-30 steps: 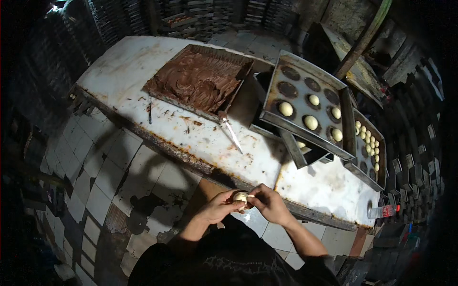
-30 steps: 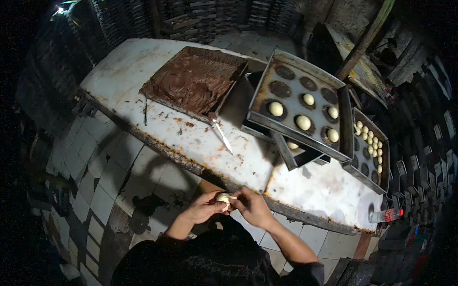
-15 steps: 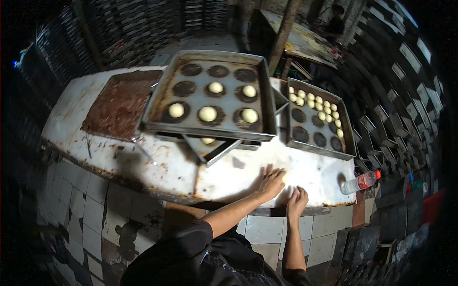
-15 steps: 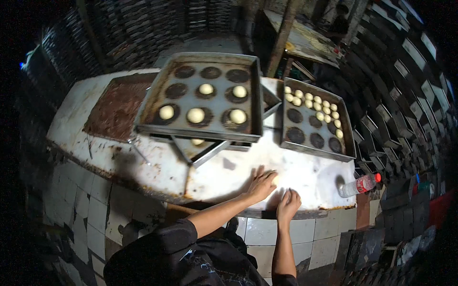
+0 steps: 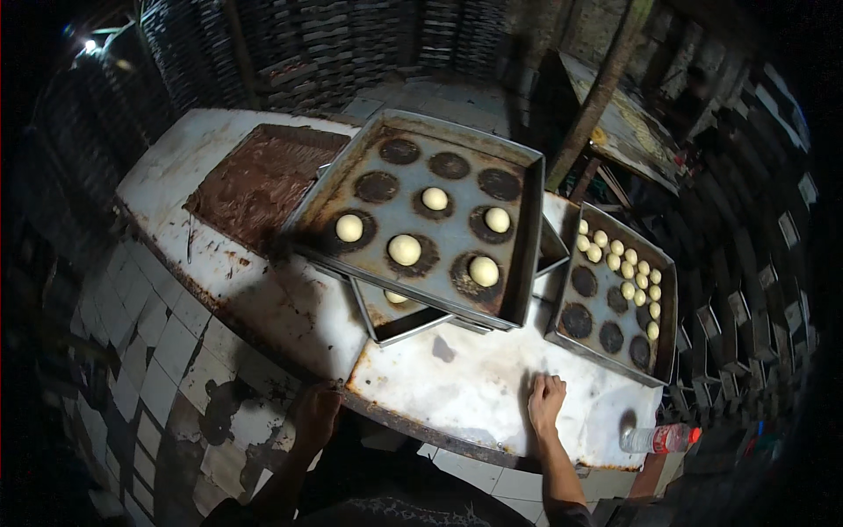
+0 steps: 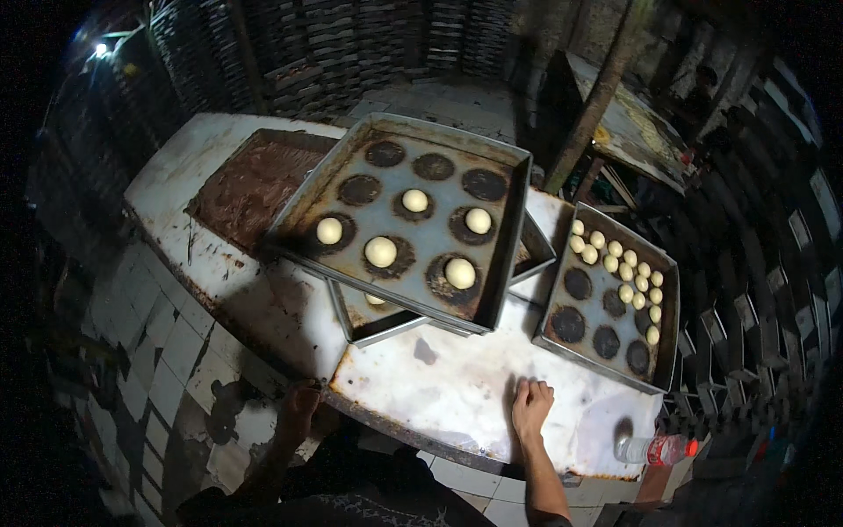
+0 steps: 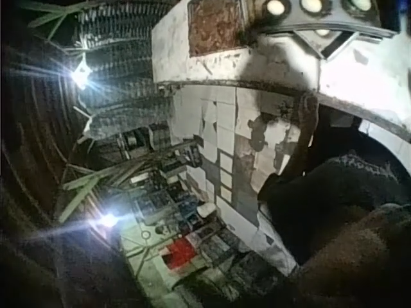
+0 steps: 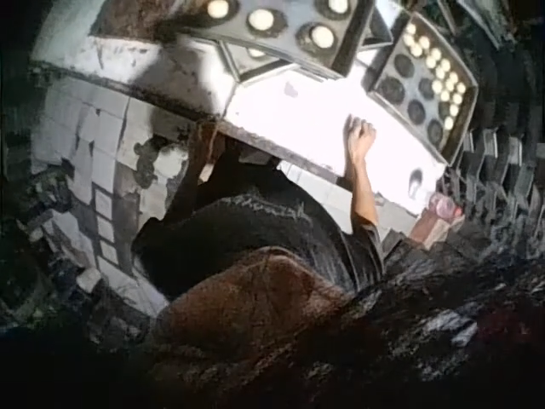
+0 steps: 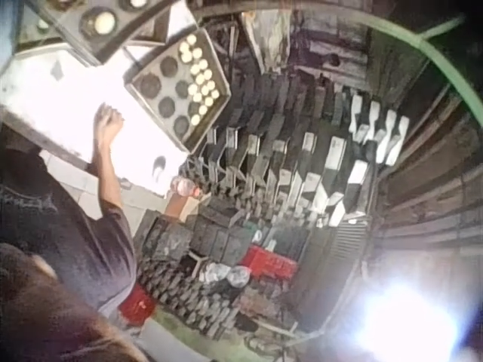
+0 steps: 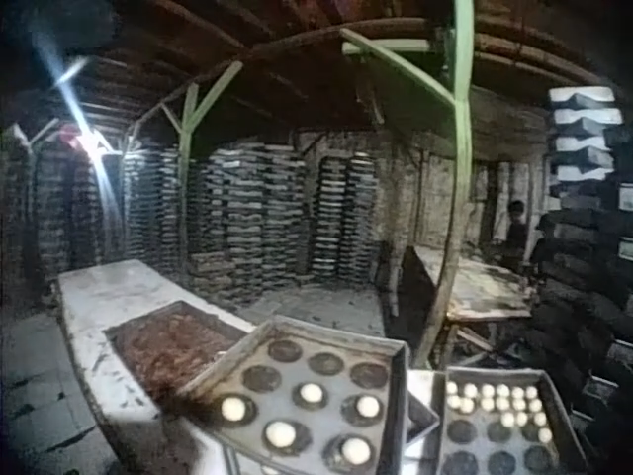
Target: Preparing chocolate-filled dough balls and placing them onto metal baking trays in a commercial bakery setting.
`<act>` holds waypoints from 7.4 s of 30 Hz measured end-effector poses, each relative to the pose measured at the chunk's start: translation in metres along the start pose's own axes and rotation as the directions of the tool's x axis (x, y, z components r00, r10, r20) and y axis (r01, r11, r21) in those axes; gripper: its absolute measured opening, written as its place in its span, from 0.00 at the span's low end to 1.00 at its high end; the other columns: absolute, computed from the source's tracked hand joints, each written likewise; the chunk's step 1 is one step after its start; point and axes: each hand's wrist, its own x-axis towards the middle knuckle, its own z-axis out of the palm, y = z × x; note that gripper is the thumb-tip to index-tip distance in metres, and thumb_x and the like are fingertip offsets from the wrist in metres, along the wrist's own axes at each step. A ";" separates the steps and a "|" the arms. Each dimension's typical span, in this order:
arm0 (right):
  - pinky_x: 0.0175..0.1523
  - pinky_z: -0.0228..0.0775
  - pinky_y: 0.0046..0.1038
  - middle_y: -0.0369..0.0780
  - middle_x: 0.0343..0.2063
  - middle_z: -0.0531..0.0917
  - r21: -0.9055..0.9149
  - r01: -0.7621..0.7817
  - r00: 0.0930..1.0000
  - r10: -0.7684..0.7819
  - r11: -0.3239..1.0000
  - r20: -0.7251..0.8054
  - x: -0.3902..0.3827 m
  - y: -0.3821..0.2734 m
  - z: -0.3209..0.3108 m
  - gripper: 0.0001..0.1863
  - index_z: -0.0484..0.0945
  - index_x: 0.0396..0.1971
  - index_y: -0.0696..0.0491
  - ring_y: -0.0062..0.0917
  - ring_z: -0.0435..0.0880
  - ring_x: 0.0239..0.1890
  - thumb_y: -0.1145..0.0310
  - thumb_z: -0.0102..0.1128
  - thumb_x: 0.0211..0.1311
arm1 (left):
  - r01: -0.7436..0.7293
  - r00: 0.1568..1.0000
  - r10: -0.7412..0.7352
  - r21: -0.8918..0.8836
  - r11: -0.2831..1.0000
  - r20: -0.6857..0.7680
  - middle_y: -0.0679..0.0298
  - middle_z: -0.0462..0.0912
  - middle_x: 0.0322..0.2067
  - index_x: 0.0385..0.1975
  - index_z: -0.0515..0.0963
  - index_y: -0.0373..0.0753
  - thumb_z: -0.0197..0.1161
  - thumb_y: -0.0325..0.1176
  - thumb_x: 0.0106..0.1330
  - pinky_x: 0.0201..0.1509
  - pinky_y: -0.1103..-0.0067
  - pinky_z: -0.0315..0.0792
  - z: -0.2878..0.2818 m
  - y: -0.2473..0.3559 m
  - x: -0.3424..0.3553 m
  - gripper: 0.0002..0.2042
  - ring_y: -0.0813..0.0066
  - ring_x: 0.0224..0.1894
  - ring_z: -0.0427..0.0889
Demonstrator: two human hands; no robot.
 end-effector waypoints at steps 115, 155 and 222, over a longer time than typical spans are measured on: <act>0.42 0.62 0.25 0.42 0.31 0.71 0.464 0.043 0.982 -0.123 0.885 0.144 0.002 -0.449 0.311 0.14 0.67 0.41 0.61 0.27 0.68 0.33 0.73 0.56 0.56 | -0.002 1.000 0.005 -0.518 0.856 0.004 0.64 0.75 0.43 0.53 0.64 0.35 0.54 0.27 0.63 0.47 0.83 0.68 -0.221 -0.036 0.174 0.18 0.81 0.45 0.72; 0.34 0.62 0.19 0.34 0.29 0.76 0.688 0.030 0.862 -0.367 0.725 0.350 0.008 -0.459 0.216 0.13 0.78 0.40 0.58 0.15 0.69 0.28 0.66 0.52 0.62 | 0.123 0.971 0.168 -0.957 0.264 0.171 0.61 0.73 0.47 0.54 0.64 0.41 0.58 0.39 0.59 0.44 0.74 0.71 -0.207 0.005 0.142 0.23 0.75 0.47 0.72; 0.48 0.67 0.26 0.41 0.38 0.77 0.075 0.462 0.675 -0.406 0.883 0.616 0.233 -0.310 -0.064 0.19 0.72 0.43 0.57 0.28 0.76 0.40 0.73 0.59 0.47 | 0.723 0.364 -0.196 -0.144 0.676 0.911 0.63 0.77 0.34 0.41 0.68 0.35 0.56 0.33 0.63 0.49 0.81 0.67 0.028 0.017 0.087 0.11 0.78 0.40 0.74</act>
